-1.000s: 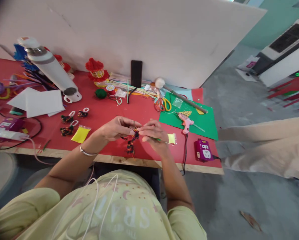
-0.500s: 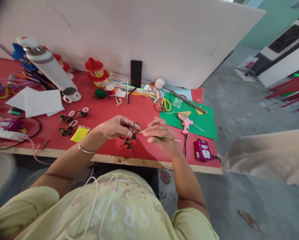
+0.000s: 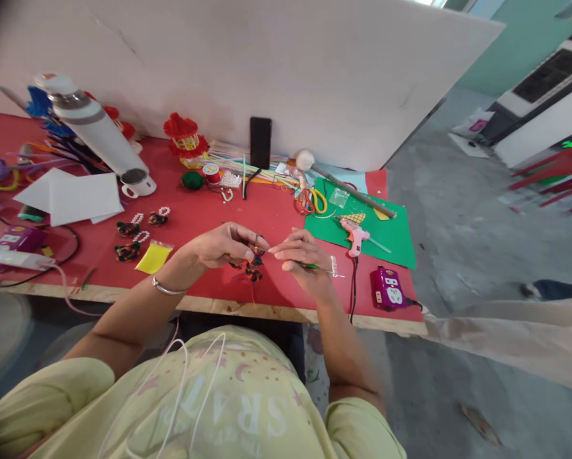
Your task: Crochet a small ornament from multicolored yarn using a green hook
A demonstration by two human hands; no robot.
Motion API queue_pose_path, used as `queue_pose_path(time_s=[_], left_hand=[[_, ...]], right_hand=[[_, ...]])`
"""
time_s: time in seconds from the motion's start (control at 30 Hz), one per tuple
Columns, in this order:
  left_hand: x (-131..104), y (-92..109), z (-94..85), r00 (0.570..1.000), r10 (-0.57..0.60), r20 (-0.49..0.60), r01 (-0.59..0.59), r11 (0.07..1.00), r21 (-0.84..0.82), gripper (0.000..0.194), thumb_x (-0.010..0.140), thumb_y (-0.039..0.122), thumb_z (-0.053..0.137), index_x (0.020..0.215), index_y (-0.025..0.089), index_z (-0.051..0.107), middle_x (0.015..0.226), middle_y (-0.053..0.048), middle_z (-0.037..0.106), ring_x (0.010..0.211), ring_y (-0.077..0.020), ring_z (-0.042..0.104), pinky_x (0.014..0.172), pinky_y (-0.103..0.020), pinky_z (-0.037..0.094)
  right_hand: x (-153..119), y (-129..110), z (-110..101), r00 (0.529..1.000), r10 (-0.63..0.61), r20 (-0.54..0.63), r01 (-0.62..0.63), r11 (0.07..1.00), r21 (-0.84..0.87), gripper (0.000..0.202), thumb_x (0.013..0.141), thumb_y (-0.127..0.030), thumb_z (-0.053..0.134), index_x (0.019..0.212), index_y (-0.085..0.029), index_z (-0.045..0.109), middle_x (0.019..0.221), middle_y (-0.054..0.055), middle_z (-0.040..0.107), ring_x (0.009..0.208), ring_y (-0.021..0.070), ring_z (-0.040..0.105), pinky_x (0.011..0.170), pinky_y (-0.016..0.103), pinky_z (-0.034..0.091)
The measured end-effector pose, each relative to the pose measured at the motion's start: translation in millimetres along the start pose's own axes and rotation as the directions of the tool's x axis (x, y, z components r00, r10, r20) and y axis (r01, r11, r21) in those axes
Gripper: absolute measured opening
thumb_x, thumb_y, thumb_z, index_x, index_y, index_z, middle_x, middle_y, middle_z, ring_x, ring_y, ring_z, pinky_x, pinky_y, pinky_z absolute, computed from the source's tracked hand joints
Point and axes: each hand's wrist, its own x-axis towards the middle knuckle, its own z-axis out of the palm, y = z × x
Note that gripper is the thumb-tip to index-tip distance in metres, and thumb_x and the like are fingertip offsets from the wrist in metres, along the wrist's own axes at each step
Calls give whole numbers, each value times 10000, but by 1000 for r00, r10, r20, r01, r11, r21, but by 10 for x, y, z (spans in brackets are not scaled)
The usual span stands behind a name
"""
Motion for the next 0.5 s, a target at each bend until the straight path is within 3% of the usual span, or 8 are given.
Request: queue_pose_path(time_s=[0.13, 0.27, 0.3, 0.37, 0.43, 0.5], left_hand=[[-2, 0, -25, 999, 8, -44, -6, 999, 39, 358, 582, 143, 892, 933, 85, 852, 613, -37, 674, 447, -37, 389, 436, -203, 209], [61, -106, 97, 971, 188, -149, -172, 979, 114, 442, 612, 175, 880, 1044, 92, 843, 645, -22, 688, 492, -67, 498, 462, -200, 323], [82, -152, 145, 948, 257, -189, -230, 961, 153, 478, 633, 190, 870, 1101, 96, 834, 681, -31, 714, 533, -84, 547, 493, -205, 378], [120, -258, 236, 856, 408, -319, -320, 901, 294, 548, 649, 177, 850, 1191, 105, 811, 747, -29, 749, 622, -113, 622, 597, -227, 494], [146, -360, 308, 749, 518, -412, -323, 829, 456, 575, 700, 171, 807, 1273, 139, 787, 773, -12, 758, 678, -129, 652, 681, -241, 538], [160, -432, 352, 673, 573, -468, -313, 794, 521, 588, 719, 177, 798, 1306, 170, 776, 815, -11, 770, 732, -138, 672, 734, -244, 553]], right_hand=[[-20, 38, 14, 996, 86, -29, -84, 994, 71, 176, 911, -510, 756, 992, -381, 844, 948, 11, 870, 917, 255, 719, 1046, 560, 523], [-91, 143, 212, 971, 204, -123, -173, 959, 222, 233, 923, -567, 716, 934, -368, 837, 915, 4, 862, 921, 254, 754, 1014, 540, 570], [-121, 165, 283, 952, 235, -194, -189, 954, 231, 237, 934, -562, 702, 955, -366, 833, 935, 6, 861, 952, 256, 762, 998, 527, 584], [-190, 189, 416, 920, 229, -319, -197, 972, 130, 190, 946, -499, 713, 1011, -362, 829, 1008, 15, 858, 1012, 256, 758, 1002, 506, 586], [-260, 192, 525, 913, 171, -371, -211, 975, -71, 159, 940, -426, 738, 1054, -360, 827, 1067, 29, 851, 1055, 264, 736, 1046, 519, 561], [-318, 197, 623, 908, 131, -399, -233, 948, -218, 164, 922, -409, 758, 1066, -363, 823, 1120, 46, 839, 1137, 295, 698, 1107, 569, 517]])
